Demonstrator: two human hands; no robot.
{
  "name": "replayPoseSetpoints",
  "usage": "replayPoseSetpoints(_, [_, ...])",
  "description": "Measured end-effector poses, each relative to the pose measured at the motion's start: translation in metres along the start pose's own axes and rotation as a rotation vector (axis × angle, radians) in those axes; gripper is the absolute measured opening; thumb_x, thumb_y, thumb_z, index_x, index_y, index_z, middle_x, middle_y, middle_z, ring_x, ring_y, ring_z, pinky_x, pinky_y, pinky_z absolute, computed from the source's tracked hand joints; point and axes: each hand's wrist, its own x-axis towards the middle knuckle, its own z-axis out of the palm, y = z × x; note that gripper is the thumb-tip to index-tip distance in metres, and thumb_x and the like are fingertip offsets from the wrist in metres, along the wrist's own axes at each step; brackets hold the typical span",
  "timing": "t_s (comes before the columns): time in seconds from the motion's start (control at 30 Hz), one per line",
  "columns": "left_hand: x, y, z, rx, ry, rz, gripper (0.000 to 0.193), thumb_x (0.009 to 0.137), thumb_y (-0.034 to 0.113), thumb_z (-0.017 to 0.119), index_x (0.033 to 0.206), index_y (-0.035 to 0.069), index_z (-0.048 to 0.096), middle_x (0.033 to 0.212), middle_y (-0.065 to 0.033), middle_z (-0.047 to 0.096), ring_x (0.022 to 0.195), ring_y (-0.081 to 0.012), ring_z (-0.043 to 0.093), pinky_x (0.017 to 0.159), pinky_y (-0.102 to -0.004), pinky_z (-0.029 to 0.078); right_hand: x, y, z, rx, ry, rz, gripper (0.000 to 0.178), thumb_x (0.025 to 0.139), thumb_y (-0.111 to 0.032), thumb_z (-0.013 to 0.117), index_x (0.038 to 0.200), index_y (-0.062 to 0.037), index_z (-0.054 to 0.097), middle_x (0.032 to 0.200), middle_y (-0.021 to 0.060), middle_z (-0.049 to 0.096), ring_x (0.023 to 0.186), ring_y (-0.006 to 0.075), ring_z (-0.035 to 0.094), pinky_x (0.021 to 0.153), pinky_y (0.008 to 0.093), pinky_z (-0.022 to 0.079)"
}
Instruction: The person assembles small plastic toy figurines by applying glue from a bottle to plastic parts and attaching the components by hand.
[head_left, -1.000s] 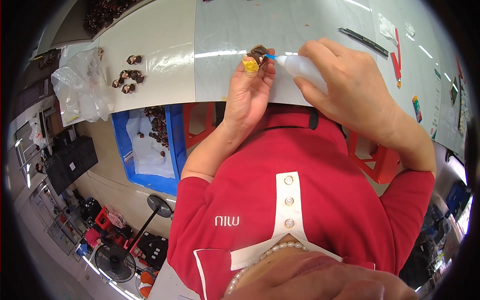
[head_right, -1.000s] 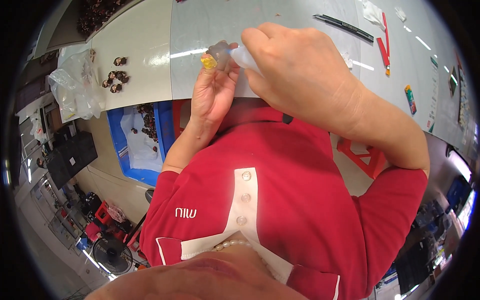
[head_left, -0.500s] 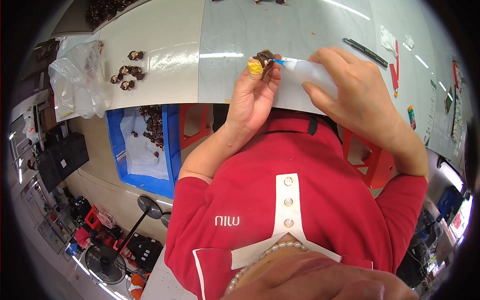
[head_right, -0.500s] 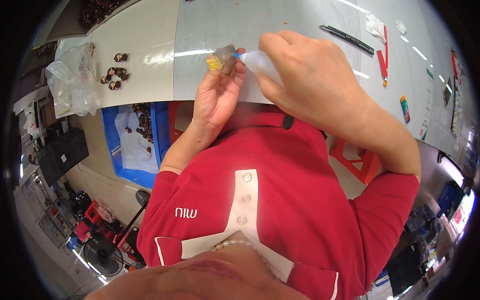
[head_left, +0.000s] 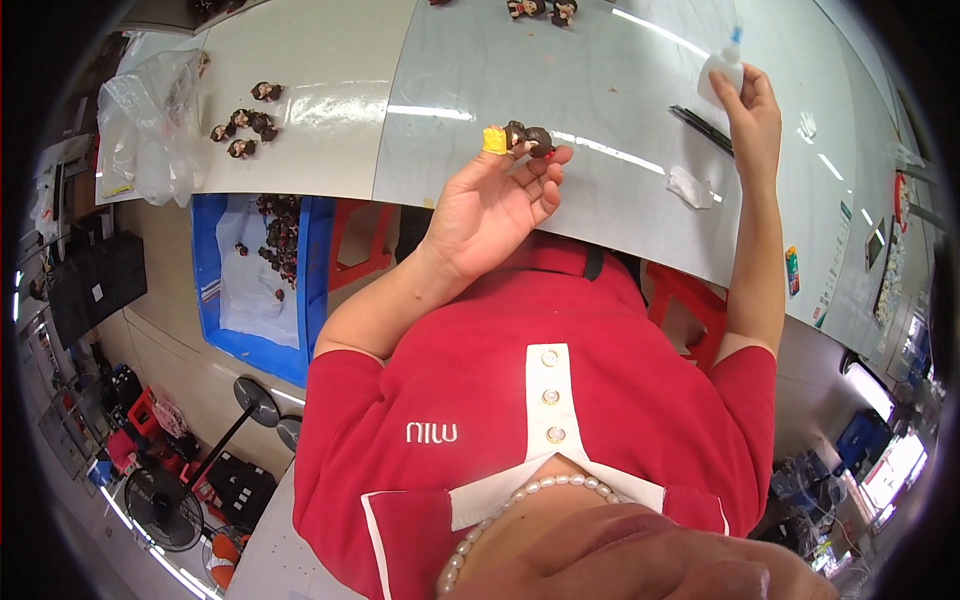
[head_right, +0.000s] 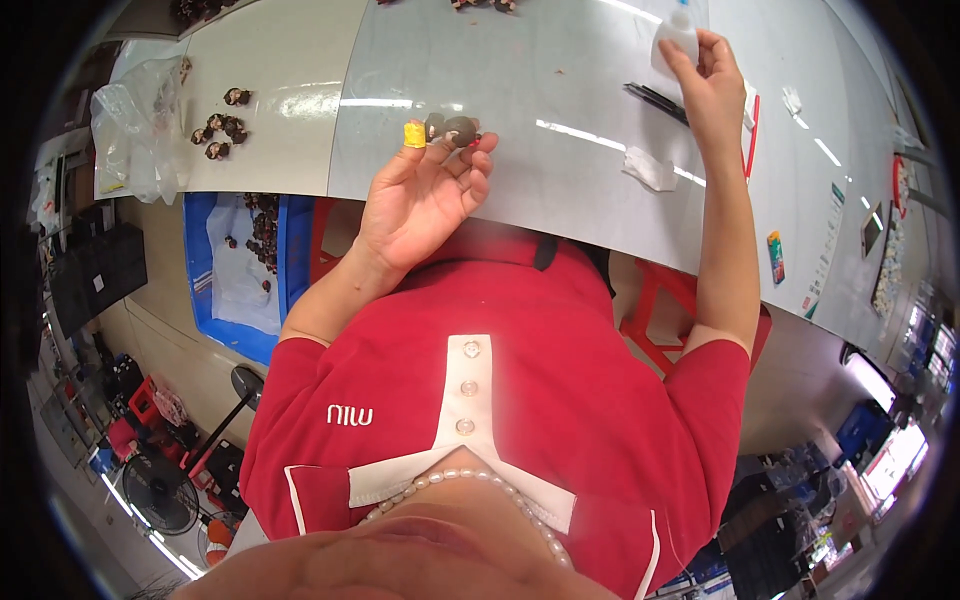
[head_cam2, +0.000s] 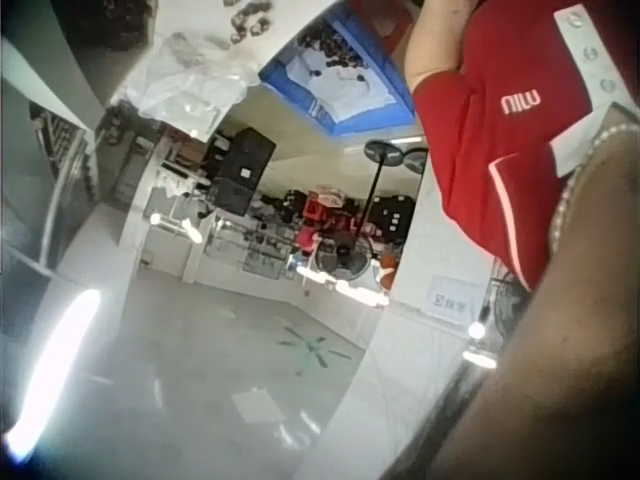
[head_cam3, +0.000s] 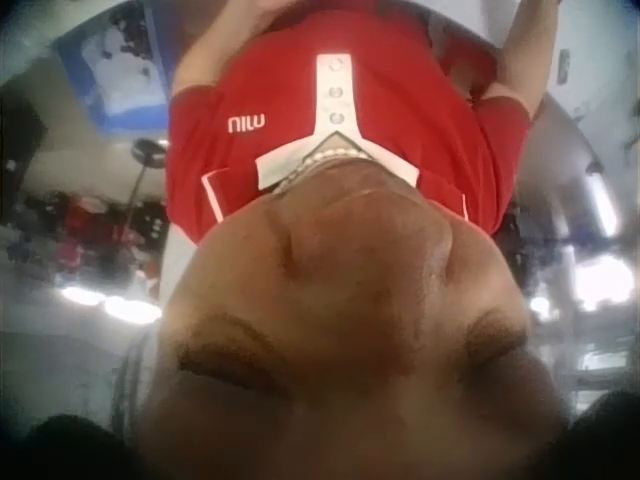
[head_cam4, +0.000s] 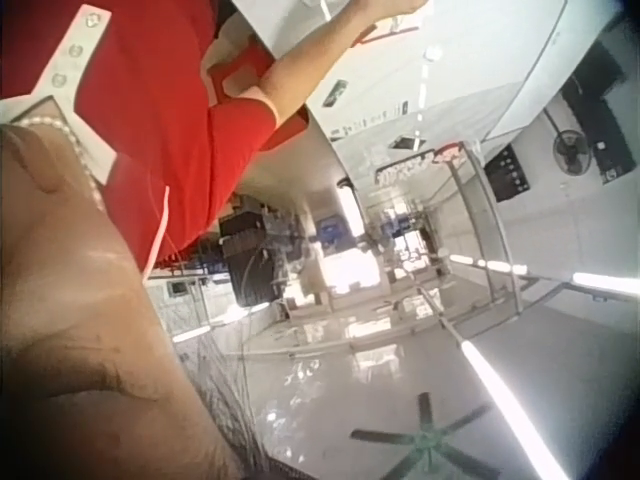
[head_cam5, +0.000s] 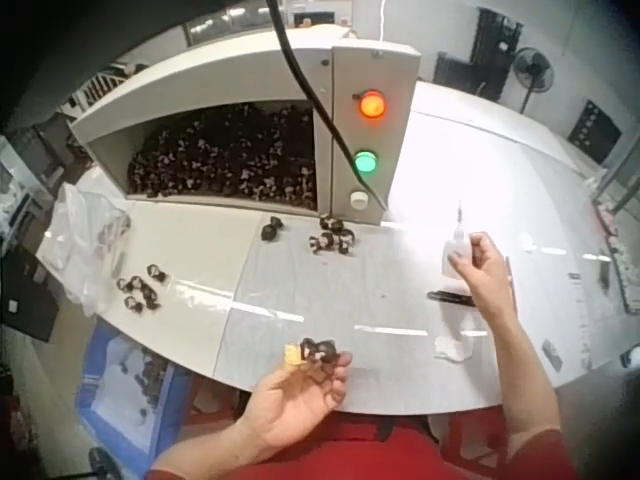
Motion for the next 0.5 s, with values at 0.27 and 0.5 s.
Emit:
replayPoseSetpoints(0.27, [0.004, -0.008, 0.004, 0.161, 0.029, -0.094, 0.063, 0.087, 0.041, 0.06, 0.13, 0.0, 0.041, 0.122, -0.0159, 0.05, 0.101, -0.0211, 0.048, 0.088, -0.0322, 0.043, 0.031, 0.069, -0.004, -0.129, 0.102, -0.054, 0.041, 0.081, -0.027, 0.072, 0.108, -0.0016, 0.055, 0.092, 0.0033, 0.066, 0.081, 0.0099, 0.06, 0.076, 0.0231, 0.047])
replayPoseSetpoints(0.5, [0.014, -0.015, -0.005, 0.153, -0.164, -0.139, 0.072, 0.078, 0.047, 0.069, 0.131, 0.005, 0.043, 0.119, -0.0101, 0.056, 0.1, -0.021, 0.048, 0.088, -0.0337, 0.041, 0.025, 0.039, -0.016, -0.221, 0.146, -0.138, 0.039, 0.083, -0.02, 0.071, 0.111, 0.0019, 0.053, 0.099, 0.0096, 0.064, 0.093, 0.0146, 0.06, 0.084, 0.0246, 0.046])
